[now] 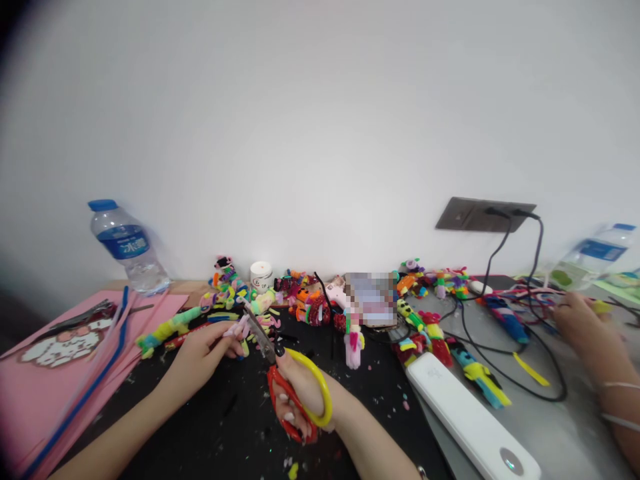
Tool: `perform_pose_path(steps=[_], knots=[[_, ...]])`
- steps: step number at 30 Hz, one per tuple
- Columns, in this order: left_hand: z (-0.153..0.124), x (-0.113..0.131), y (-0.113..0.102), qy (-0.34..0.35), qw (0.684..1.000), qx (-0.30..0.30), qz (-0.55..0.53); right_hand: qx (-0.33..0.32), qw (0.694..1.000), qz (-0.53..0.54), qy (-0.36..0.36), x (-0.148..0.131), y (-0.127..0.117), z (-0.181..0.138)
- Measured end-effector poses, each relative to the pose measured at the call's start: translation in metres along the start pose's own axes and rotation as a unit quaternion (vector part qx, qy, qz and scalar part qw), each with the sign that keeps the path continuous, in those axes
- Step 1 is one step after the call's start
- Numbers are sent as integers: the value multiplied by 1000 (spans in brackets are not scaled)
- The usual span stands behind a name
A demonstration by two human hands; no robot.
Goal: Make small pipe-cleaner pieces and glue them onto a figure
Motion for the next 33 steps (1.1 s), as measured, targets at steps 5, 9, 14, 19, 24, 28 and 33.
perform_pose_path(steps=[5, 9, 14, 19, 24, 28, 33], knots=[[-1, -11, -1, -43, 997, 25, -64, -6, 1000, 21, -2, 0, 3, 0], [-1, -20, 2, -86, 985, 22, -147, 7, 1000, 23, -1, 1, 3, 1], [-1, -16, 4, -66, 986, 2, -155, 24, 999, 17, -30, 1, 1, 2], [-1, -19, 13, -85, 977, -28, -195, 16, 999, -1, -36, 5, -1, 6], [0, -23, 14, -97, 980, -26, -174, 13, 998, -14, -52, 4, -3, 6], [-2, -28, -2, -123, 990, 20, -72, 29, 999, -18, -35, 6, -5, 5], [-6, -13, -33, -106, 956, 115, 248, 35, 998, -16, -39, 3, -5, 3]])
Point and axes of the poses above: each hand's wrist, its own z-axis towards the middle knuckle, its own y-axis out of the palm, x = y × z, the point moved 8 cm from there along z, towards the middle knuckle, and after that the axes turned 12 degrees about -x, right-handed, at the moved point
